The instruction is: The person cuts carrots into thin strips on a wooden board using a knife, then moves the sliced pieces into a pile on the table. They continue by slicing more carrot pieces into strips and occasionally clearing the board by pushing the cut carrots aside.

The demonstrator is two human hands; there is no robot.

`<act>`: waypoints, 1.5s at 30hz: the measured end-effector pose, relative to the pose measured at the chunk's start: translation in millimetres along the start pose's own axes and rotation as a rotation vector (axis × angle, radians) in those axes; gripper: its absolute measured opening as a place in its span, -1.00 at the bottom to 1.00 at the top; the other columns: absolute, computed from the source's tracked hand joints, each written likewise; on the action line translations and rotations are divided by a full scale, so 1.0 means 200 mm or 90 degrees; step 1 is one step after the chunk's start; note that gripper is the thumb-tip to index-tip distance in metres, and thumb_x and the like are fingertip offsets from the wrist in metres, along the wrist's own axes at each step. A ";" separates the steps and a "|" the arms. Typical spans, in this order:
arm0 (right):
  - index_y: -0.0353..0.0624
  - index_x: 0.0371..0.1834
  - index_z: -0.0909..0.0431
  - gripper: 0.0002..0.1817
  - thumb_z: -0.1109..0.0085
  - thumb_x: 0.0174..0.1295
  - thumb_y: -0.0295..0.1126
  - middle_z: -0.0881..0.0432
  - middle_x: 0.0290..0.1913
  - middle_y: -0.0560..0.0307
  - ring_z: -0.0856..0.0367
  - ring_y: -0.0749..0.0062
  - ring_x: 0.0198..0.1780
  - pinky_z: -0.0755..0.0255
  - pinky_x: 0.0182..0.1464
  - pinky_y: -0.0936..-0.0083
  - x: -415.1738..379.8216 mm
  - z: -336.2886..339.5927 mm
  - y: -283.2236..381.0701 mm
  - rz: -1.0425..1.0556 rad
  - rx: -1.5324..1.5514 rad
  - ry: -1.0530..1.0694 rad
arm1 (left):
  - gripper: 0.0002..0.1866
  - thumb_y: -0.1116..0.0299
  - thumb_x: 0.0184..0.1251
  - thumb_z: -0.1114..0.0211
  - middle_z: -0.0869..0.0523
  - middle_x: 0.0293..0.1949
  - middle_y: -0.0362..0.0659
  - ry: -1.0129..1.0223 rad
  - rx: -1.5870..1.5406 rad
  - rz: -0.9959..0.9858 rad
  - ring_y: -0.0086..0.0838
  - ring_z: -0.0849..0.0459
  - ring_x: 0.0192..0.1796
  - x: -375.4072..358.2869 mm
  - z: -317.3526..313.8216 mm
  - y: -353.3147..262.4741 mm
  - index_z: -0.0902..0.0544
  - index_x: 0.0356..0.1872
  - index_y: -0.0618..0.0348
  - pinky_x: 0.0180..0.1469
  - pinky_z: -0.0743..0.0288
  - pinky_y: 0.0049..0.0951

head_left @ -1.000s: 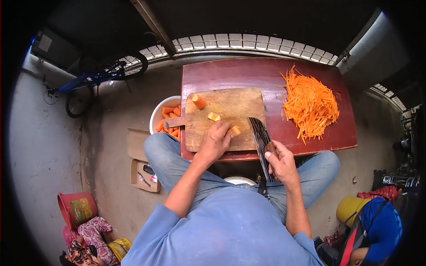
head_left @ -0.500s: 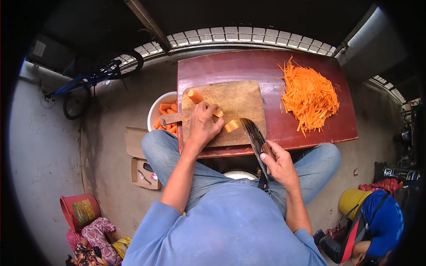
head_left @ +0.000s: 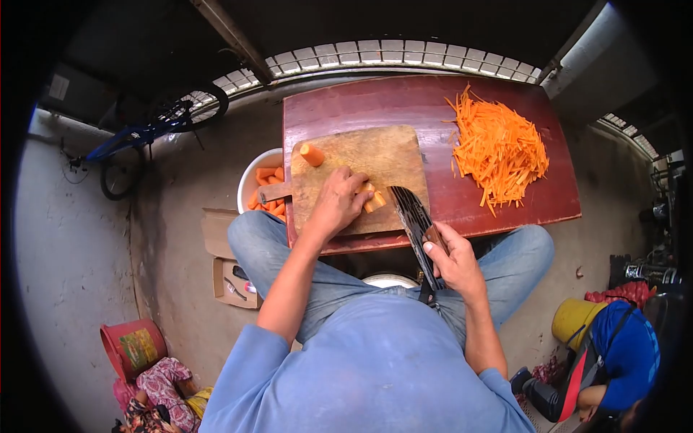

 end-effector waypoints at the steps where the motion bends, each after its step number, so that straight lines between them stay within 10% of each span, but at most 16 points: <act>1: -0.36 0.39 -0.64 -0.62 -0.30 0.61 -0.43 -0.69 -0.27 0.24 -0.50 0.67 -0.46 -0.43 -0.37 0.52 0.00 0.00 0.01 0.015 -0.009 -0.003 | -0.65 0.38 0.48 -0.56 -0.69 -0.02 0.09 0.016 -0.010 0.002 0.01 -0.74 0.12 0.00 0.00 0.00 -0.83 0.21 0.26 0.23 -0.63 -0.08; 8: -0.36 0.35 -0.62 -0.69 -0.27 0.65 -0.48 -0.66 -0.21 0.32 -0.47 0.77 -0.48 -0.40 -0.44 0.66 0.01 0.01 0.01 0.037 -0.038 0.005 | -0.80 0.41 0.64 -0.39 -0.71 -0.05 0.13 0.125 0.023 -0.094 0.11 -0.76 0.08 0.02 0.02 -0.02 -0.80 0.09 0.31 0.16 -0.66 0.00; 12: -0.38 0.36 -0.64 -0.62 -0.30 0.60 -0.42 -0.71 -0.27 0.13 -0.63 0.47 -0.27 -0.58 -0.14 0.36 0.00 0.00 0.04 0.030 -0.030 -0.002 | -0.86 0.44 0.68 -0.32 -0.69 -0.10 0.16 0.157 0.116 -0.133 0.16 -0.77 -0.01 0.03 -0.02 -0.06 -0.71 -0.06 0.34 0.09 -0.67 0.02; 18: -0.38 0.27 -0.64 -0.67 -0.31 0.59 -0.40 -0.58 -0.41 0.18 -0.54 0.47 -0.34 -0.50 -0.21 0.35 0.00 -0.02 0.07 0.040 -0.059 -0.004 | -0.88 0.46 0.59 -0.38 -0.66 -0.16 0.12 0.091 0.134 -0.189 0.12 -0.75 -0.11 -0.01 0.01 -0.09 -0.65 -0.17 0.30 0.00 -0.66 0.04; 28: -0.38 0.33 -0.63 -0.62 -0.34 0.58 -0.39 -0.60 -0.33 0.16 -0.51 0.55 -0.37 -0.49 -0.25 0.44 0.01 -0.04 0.07 0.030 -0.066 0.005 | -0.80 0.40 0.47 -0.54 -0.70 -0.08 0.01 -0.057 0.110 -0.171 -0.04 -0.71 0.00 -0.18 0.01 -0.23 -0.76 -0.03 0.26 0.11 -0.61 -0.07; 45: -0.40 0.49 -0.60 -0.53 -0.33 0.61 -0.43 -0.66 -0.29 0.29 -0.49 0.73 -0.50 -0.41 -0.45 0.59 0.02 -0.06 0.10 0.056 -0.111 0.018 | -0.82 0.54 0.42 -0.48 -0.72 -0.09 0.07 0.050 0.004 -0.168 0.05 -0.70 0.03 -0.12 -0.03 -0.20 -0.76 -0.01 0.32 0.09 -0.65 0.00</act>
Point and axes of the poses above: each hand's wrist, its own x-axis towards the middle knuckle, its own z-axis out of the back of the hand, y = z × x, the point moved 10 cm from there along x, towards the middle knuckle
